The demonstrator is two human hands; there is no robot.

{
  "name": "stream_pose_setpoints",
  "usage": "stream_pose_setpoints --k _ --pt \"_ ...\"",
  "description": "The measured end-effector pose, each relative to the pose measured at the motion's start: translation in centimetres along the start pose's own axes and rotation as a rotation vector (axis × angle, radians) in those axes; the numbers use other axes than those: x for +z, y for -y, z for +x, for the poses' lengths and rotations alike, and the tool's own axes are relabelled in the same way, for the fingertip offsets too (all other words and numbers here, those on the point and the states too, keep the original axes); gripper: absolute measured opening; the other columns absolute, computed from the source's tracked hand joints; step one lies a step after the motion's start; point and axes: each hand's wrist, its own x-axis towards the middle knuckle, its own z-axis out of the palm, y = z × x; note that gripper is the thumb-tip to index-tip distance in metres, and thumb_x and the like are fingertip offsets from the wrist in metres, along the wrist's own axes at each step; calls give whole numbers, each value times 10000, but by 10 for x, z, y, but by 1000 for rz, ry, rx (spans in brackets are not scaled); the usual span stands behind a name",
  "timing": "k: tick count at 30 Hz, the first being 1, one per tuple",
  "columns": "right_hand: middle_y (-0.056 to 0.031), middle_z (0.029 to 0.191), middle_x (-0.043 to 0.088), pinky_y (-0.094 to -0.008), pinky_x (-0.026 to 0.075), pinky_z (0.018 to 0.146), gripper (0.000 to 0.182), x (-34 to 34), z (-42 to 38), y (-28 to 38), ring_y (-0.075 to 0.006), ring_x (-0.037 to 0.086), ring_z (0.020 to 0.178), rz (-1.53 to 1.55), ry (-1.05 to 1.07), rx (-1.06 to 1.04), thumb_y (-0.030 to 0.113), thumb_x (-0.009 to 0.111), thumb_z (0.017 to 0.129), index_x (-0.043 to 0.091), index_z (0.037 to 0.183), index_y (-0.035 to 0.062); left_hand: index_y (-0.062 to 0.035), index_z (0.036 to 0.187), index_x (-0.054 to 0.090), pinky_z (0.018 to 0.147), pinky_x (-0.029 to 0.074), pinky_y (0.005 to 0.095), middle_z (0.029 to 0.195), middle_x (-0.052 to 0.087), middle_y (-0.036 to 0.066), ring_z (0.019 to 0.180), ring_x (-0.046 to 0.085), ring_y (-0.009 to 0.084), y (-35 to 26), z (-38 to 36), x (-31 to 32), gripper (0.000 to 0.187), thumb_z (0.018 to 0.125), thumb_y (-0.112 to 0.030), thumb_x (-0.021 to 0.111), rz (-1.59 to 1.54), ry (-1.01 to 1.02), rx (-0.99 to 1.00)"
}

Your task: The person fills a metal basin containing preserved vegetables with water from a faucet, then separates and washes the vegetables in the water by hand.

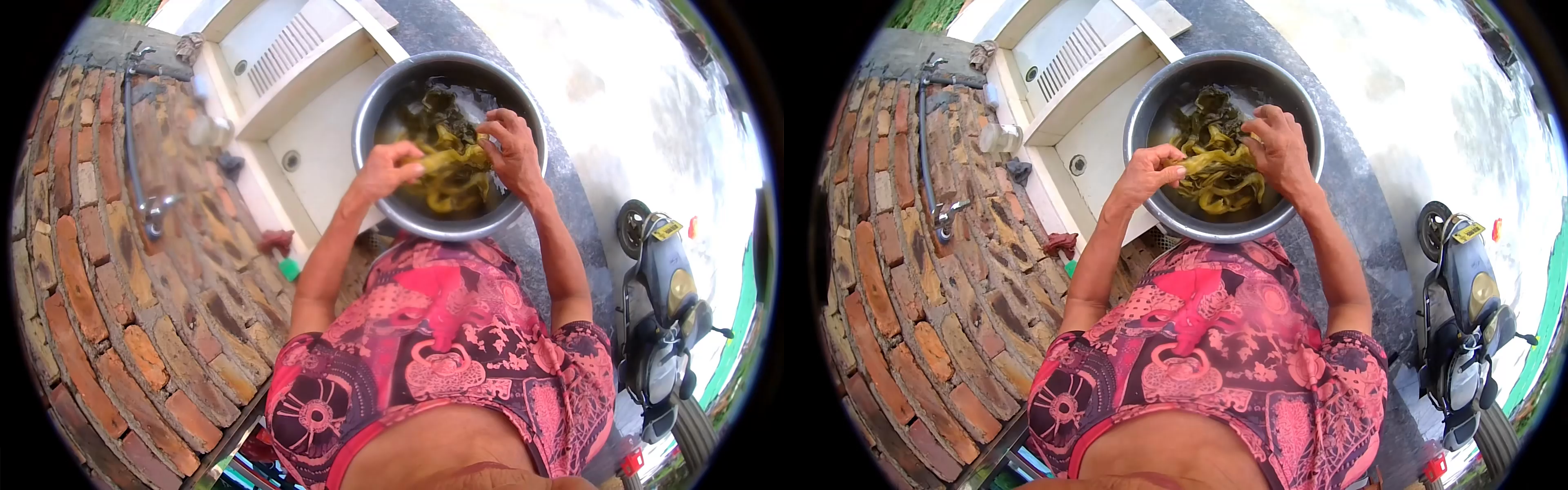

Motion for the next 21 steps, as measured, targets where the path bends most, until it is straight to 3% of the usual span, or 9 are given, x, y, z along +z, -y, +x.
stream_pose_setpoints --k 3,6,8,9,12,16,18,21 --pt "-86 945 563 -385 425 759 143 -2 6 25 -291 532 912 382 156 -153 77 637 758 603 895 60 8 934 595 598 460 193 742 590 14 621 533 52 -18 -3 10 160 806 -80 636 -45 23 -10" --pt "-87 870 562 -337 446 698 131 -2 7 32 -260 556 827 540 307 -121 83 633 778 597 897 43 11 949 589 612 465 193 761 592 17 623 542 62 -38 -9 19 188 785 -63 644 -222 -23 21" --pt "-87 785 550 -286 443 633 111 -3 7 37 -203 558 720 745 372 104 79 617 800 591 893 24 16 971 579 649 488 229 795 604 41 652 567 97 -40 -14 22 227 774 -69 654 -500 -35 66" --pt "-87 785 550 -286 443 633 111 -2 6 39 -203 558 720 749 380 103 79 617 800 591 893 24 16 971 579 649 488 229 795 604 41 652 567 97 -39 -15 24 227 774 -69 654 -502 -42 62" --pt "-77 734 543 -267 431 611 107 0 3 42 -159 541 658 903 326 152 80 615 804 590 888 19 17 999 575 717 516 325 874 622 101 728 597 164 -33 -16 28 224 799 -64 634 -917 40 127" --pt "-79 755 562 -281 444 622 122 -9 2 46 -181 562 683 690 269 65 98 622 801 594 894 24 20 997 579 720 518 306 878 625 95 735 603 156 -33 -23 34 210 817 -76 627 -898 -50 110" --pt "-81 756 567 -283 449 626 123 -13 3 51 -190 567 685 631 260 39 101 622 801 596 895 27 20 985 584 720 513 272 882 627 86 744 606 144 -38 -28 35 207 827 -105 632 -473 -160 135" --pt "-83 748 570 -294 460 622 123 -14 6 59 -204 571 681 596 225 17 95 626 793 598 894 30 22 959 586 720 506 242 889 628 75 757 604 125 -46 -31 39 191 830 -110 635 -270 -177 146"
